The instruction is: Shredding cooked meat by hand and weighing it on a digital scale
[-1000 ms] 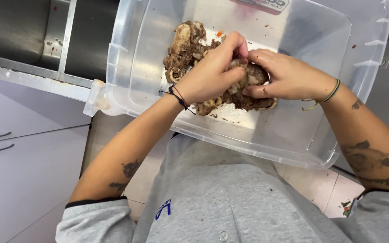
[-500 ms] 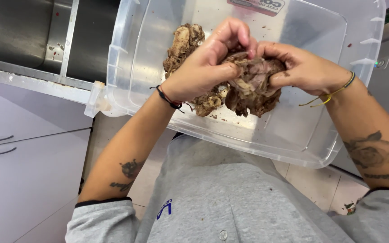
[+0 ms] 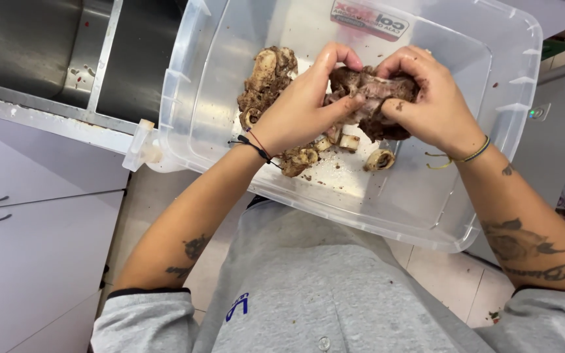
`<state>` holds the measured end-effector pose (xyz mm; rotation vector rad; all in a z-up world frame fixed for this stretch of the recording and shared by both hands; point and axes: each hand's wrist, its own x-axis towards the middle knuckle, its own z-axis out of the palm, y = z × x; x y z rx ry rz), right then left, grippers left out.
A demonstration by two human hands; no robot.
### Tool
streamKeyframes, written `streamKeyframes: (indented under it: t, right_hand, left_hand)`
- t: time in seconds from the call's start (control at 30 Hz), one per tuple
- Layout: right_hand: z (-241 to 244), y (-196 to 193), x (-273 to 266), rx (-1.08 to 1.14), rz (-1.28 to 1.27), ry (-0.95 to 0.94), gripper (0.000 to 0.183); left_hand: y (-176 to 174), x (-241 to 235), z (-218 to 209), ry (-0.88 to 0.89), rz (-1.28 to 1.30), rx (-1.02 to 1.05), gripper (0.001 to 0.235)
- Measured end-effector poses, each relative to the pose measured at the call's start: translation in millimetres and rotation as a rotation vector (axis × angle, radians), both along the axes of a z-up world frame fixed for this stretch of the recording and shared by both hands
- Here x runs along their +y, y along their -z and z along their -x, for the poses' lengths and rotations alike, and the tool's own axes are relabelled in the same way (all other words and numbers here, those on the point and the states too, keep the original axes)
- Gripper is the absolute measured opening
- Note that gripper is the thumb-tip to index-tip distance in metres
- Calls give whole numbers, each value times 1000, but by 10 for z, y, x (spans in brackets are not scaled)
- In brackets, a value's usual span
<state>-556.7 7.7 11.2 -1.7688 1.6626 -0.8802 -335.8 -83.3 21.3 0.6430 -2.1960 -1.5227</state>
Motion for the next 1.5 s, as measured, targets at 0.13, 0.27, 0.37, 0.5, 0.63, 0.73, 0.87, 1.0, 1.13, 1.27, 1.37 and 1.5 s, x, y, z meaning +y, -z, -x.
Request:
streamKeyframes:
  t: [0.13, 0.27, 0.37, 0.5, 0.63, 0.73, 0.87, 1.0, 1.13, 1.27, 1.37, 1.5]
  right_hand:
    - [0, -26, -12, -37, -34, -1, 31]
    - [8, -36, -22, -66, -120, 52, 34]
    - [27, -51, -35, -47, -108, 75, 32]
    - [26, -70, -30, -78, -106, 118, 33]
    - [71, -22, -15, -158, -130, 183, 30]
    - [123, 29, -37, -206, -123, 247, 31]
    - [152, 96, -76, -436, -185, 328, 35]
    - [213, 159, -94, -557, -275, 379, 43]
    - [166, 104, -105, -454, -295, 353, 37]
    - [151, 57, -105, -380, -314, 359, 36]
    - [120, 53, -136, -336, -310, 343, 35]
    - [128, 43, -152, -280, -272, 344, 32]
  left_hand:
    - [-10, 23, 45, -55, -302, -18, 40]
    - [164, -35, 61, -19, -514, -20, 58]
    - [227, -85, 59, 39, -609, -77, 55]
    - [223, -40, 62, 89, -534, -126, 19]
    - [156, -39, 29, 75, -535, -131, 20]
    - [98, -28, -18, 7, -481, -54, 18]
    - [125, 37, 18, -162, -507, 294, 20]
    - [124, -32, 71, -401, -682, 477, 31]
    - [133, -19, 128, -505, -834, 452, 23]
    - [147, -69, 101, -547, -908, 246, 37]
    - [308, -143, 66, -607, -905, 304, 33]
    - [181, -202, 39, -804, -787, 517, 34]
